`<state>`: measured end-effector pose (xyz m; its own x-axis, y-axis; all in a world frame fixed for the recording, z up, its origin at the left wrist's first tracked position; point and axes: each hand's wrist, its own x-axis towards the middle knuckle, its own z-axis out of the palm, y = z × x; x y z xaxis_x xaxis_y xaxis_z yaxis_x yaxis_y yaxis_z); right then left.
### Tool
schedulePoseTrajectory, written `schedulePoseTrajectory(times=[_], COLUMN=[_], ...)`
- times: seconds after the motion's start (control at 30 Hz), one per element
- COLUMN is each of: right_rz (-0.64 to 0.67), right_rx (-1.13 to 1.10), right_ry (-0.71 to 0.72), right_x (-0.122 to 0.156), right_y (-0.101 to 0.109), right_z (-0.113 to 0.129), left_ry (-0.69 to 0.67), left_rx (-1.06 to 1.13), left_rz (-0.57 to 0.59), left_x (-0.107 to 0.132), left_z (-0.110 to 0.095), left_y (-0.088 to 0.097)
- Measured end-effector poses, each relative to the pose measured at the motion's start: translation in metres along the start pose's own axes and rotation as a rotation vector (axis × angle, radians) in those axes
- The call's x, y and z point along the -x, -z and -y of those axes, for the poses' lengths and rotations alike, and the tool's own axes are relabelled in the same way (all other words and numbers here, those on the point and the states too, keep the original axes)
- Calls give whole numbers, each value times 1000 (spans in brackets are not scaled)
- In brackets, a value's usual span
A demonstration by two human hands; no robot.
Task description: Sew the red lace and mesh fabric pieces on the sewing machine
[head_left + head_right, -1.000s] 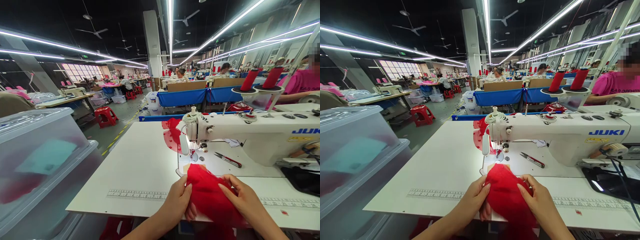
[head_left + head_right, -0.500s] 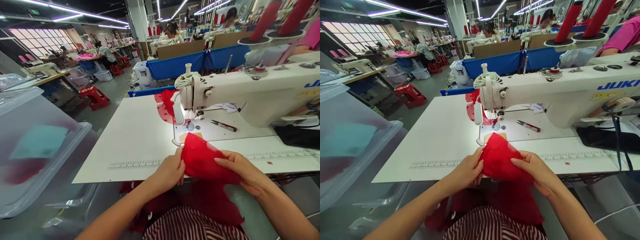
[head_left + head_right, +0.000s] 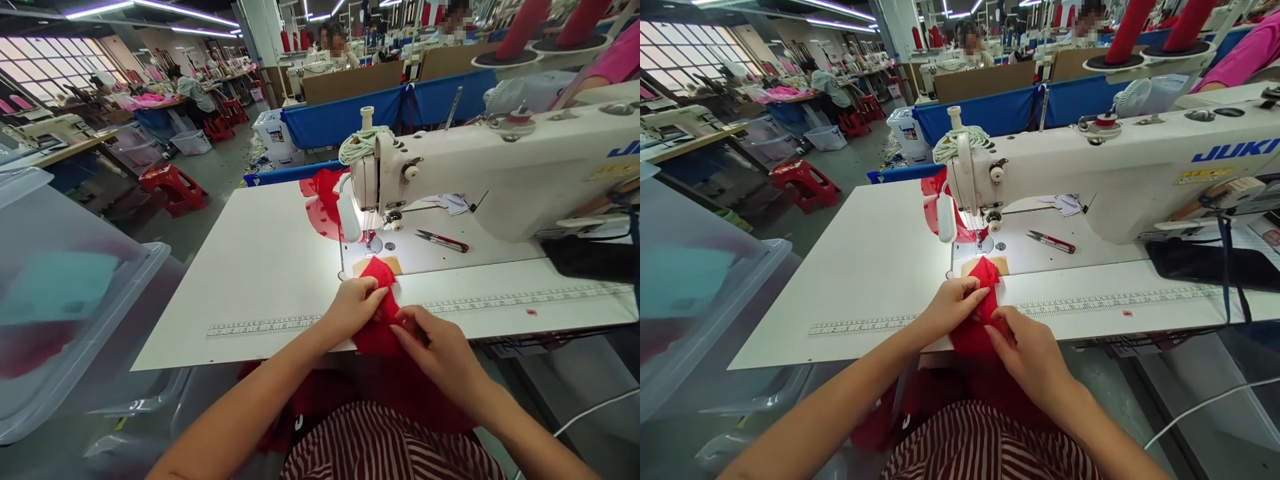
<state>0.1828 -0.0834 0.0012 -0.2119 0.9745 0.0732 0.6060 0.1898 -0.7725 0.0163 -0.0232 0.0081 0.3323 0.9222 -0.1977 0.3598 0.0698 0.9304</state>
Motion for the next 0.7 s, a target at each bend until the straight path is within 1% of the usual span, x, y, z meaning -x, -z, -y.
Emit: schedulePoseTrajectory(times=[0.07, 0.1, 0.2, 0.27, 0.4, 0.47, 0.53, 0.6, 0.67, 0.7], right_rz=[-13, -24, -15, 11, 41, 100, 152, 168, 177, 186], right_rx=[-55, -68, -72, -51, 52, -44, -226, -363, -412, -398], right_ry=[-68, -106, -205, -210, -131, -133, -185, -252, -255, -217], right_x=[-6, -9, -23, -32, -51, -58, -63, -65, -65, -65], right_y=[8, 12, 17, 14, 10, 14, 19, 24, 25, 24], right_z=[0, 0, 0, -1, -4, -5, -5, -2, 0, 1], left_ry=[43, 54, 59, 49, 35, 54, 69, 64, 53, 47], left_rx=[100, 116, 183, 244, 262, 239, 220, 211, 208, 209], left_rz=[68, 78, 56, 51, 49, 33, 23, 16, 13, 14], left_x=[0, 0, 1, 2, 6, 6, 6, 6, 5, 5], left_z=[2, 3, 2, 2, 3, 5, 6, 7, 6, 6], left_y=[2, 3, 5, 4, 5, 5, 4, 4, 3, 3])
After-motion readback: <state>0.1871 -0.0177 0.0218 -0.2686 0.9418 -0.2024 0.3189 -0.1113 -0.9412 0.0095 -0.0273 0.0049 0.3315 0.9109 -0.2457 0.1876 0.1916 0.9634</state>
